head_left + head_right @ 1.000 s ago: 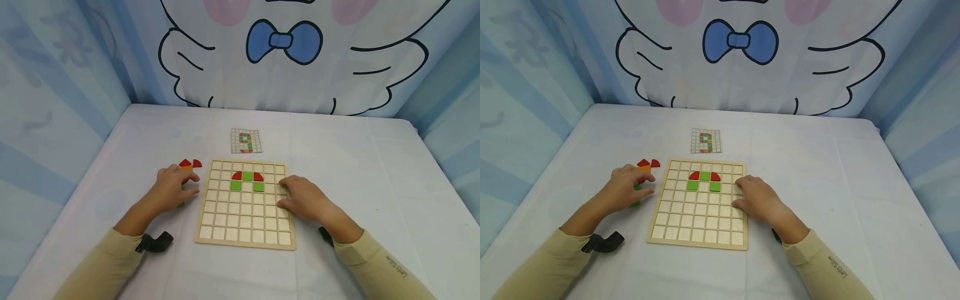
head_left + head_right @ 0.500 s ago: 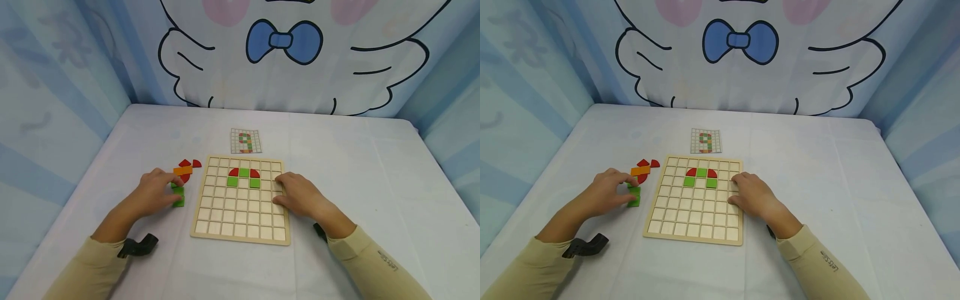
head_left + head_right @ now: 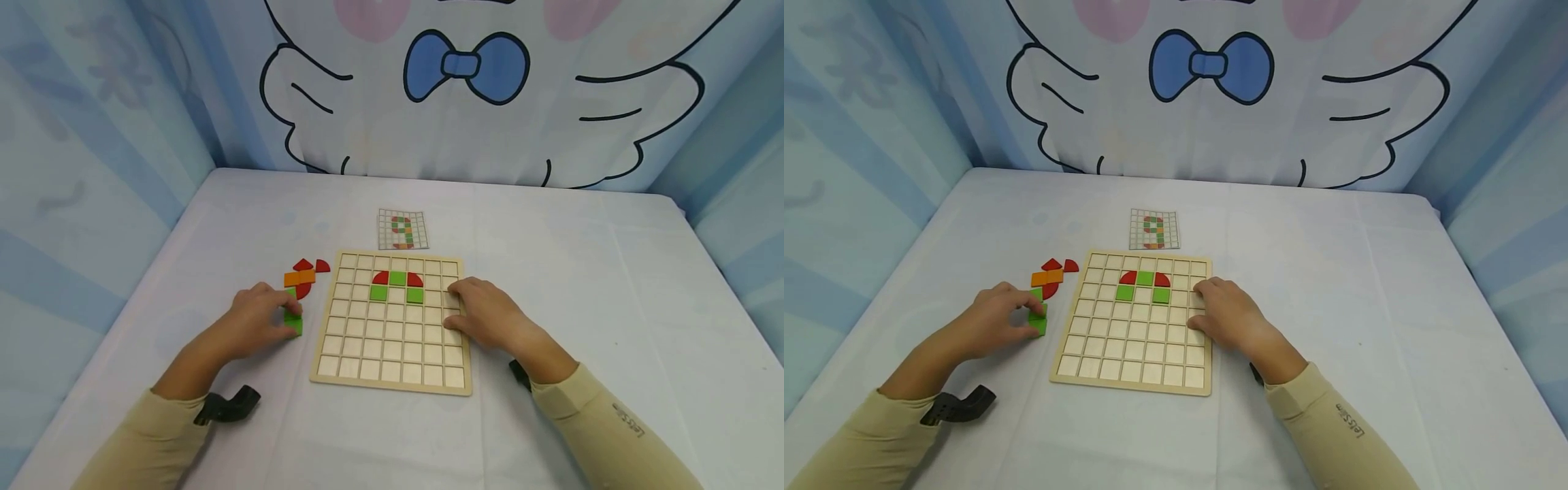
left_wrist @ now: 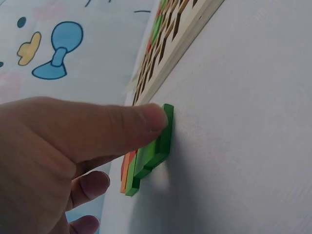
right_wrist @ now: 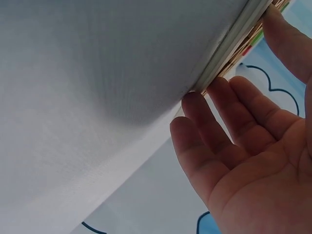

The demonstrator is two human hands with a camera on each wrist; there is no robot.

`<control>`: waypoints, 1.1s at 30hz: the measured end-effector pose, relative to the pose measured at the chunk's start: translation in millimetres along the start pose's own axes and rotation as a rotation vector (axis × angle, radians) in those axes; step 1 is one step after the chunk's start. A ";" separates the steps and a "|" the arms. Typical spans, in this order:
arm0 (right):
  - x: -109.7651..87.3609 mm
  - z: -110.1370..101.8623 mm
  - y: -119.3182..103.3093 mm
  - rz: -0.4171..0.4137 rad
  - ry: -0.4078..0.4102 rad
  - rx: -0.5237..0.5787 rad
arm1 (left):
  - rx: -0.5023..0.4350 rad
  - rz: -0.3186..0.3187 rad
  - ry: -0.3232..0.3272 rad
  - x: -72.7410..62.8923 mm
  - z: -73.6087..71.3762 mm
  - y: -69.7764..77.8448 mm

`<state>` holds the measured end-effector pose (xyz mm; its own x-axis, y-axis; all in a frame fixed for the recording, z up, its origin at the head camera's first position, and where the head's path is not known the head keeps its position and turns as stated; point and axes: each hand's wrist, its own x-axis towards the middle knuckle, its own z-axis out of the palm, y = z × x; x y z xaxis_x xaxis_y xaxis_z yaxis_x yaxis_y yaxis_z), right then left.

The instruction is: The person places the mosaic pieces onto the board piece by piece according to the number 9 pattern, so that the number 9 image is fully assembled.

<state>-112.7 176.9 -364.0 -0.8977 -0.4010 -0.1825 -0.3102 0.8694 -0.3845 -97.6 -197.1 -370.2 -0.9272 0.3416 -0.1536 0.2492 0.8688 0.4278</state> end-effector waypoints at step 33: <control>-0.2 -0.5 0.3 -0.002 -0.003 -0.005 | -0.012 -0.014 0.017 3.2 8.9 7.5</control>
<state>-112.8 177.4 -363.6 -0.8962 -0.4033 -0.1848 -0.3132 0.8702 -0.3803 -96.2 -186.3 -375.4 -0.9350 0.3236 -0.1449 0.2333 0.8692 0.4360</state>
